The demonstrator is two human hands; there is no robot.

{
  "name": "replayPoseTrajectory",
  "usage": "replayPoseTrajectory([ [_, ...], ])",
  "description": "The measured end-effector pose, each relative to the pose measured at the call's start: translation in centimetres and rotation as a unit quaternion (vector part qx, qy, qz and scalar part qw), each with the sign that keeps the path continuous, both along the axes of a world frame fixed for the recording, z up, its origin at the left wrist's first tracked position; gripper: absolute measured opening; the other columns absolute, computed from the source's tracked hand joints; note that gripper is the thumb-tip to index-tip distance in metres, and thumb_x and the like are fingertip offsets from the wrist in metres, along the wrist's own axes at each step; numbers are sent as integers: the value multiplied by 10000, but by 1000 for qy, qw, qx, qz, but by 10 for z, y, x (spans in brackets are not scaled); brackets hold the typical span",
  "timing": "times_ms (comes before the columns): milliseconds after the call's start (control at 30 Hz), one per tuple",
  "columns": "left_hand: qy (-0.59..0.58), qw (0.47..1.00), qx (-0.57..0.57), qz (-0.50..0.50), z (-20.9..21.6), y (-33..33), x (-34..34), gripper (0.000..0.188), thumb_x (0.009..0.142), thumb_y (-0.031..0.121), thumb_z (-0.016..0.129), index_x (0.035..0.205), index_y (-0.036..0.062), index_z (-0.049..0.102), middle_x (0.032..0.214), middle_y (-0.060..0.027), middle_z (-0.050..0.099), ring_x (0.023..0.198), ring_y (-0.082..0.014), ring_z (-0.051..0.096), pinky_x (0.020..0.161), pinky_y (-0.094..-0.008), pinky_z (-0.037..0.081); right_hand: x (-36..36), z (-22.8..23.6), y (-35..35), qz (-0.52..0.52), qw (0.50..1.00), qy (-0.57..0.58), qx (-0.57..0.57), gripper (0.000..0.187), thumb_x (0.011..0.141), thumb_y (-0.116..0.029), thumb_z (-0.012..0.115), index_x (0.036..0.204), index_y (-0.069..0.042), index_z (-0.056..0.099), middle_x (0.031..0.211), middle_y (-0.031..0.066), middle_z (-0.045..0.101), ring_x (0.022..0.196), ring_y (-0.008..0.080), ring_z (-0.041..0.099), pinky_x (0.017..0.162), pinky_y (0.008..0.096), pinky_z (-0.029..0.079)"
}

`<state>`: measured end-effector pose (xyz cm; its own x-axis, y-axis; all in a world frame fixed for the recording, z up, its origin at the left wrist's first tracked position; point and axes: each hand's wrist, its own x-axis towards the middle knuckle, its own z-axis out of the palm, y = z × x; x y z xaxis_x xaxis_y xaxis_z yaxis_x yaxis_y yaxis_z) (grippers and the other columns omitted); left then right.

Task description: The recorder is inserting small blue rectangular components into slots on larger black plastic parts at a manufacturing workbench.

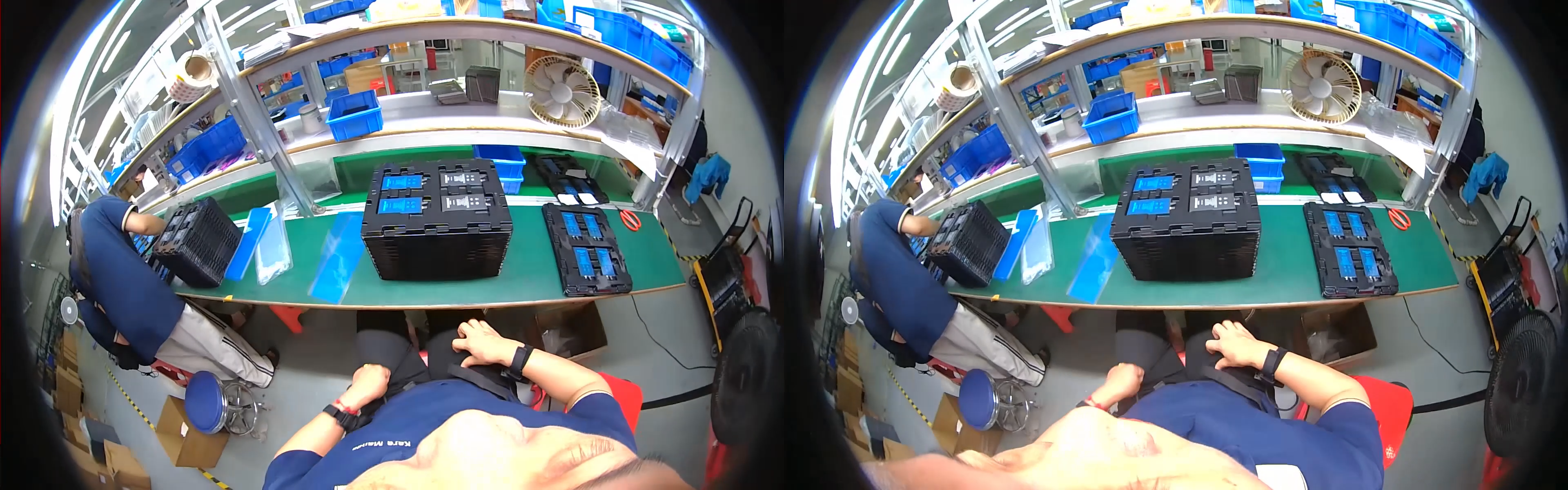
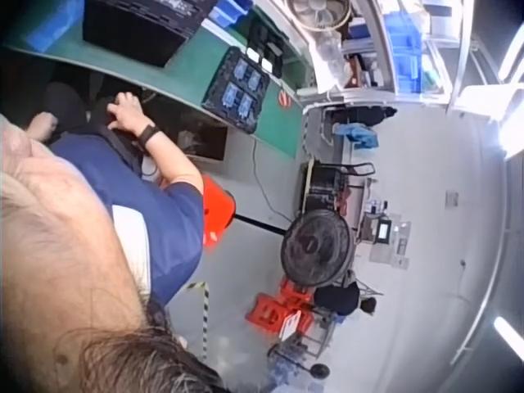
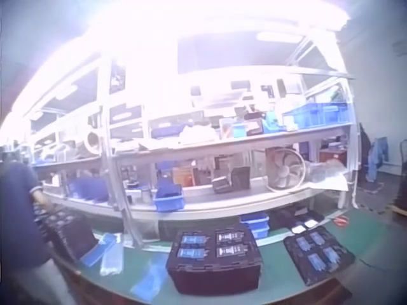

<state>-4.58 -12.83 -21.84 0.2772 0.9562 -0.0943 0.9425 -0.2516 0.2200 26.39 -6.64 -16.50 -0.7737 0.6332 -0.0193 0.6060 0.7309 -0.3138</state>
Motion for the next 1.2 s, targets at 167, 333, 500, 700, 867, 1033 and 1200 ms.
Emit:
replayPoseTrajectory([
  [167,-66,995,-61,46,4,-14,-9,75,644,57,529,627,80,598,684,-162,610,697,-358,606,634,-453,468,-8,-28,-2,51,997,-21,51,190,751,-257,658,800,-81,604,875,67,535,917,251,467,754,367,375],
  [333,-58,996,-36,56,8,-14,-17,62,633,42,518,612,65,572,689,-171,607,720,-363,602,624,-439,462,4,-23,-6,61,997,-41,-6,189,787,-227,627,809,-41,603,875,129,588,886,301,523,763,391,404],
  [500,-142,981,-88,100,22,-13,-29,134,641,-22,491,653,57,599,722,-161,613,753,-322,617,672,-400,482,15,-21,-4,62,994,-73,-44,146,813,-139,504,775,-19,579,817,155,590,852,326,545,777,399,423],
  [700,-209,936,280,51,48,42,-51,145,658,-16,556,765,45,633,817,-135,626,815,-319,593,775,-413,470,23,-4,14,-34,989,51,-134,298,801,-313,626,759,-21,584,748,174,598,757,360,584,673,440,452],
  [867,-110,923,362,68,69,105,-63,474,717,142,711,1111,-39,520,1160,-231,516,1127,-374,461,960,-445,373,55,47,11,-189,966,158,-78,246,785,-261,644,739,-29,578,698,157,590,682,328,582,623,400,450],
  [1033,-9,960,188,207,74,150,-54,657,830,422,574,1317,11,412,1408,-218,317,1325,-345,267,1070,-492,219,86,45,17,-353,878,324,6,201,782,-194,675,730,-15,599,631,87,584,578,138,520,542,306,430],
  [1200,-57,958,197,199,75,157,-59,614,832,442,561,1262,10,486,1349,-238,401,1294,-365,323,1052,-523,231,89,37,26,-434,851,294,38,226,744,-263,676,710,-52,602,661,117,609,615,245,592,576,354,454],
])
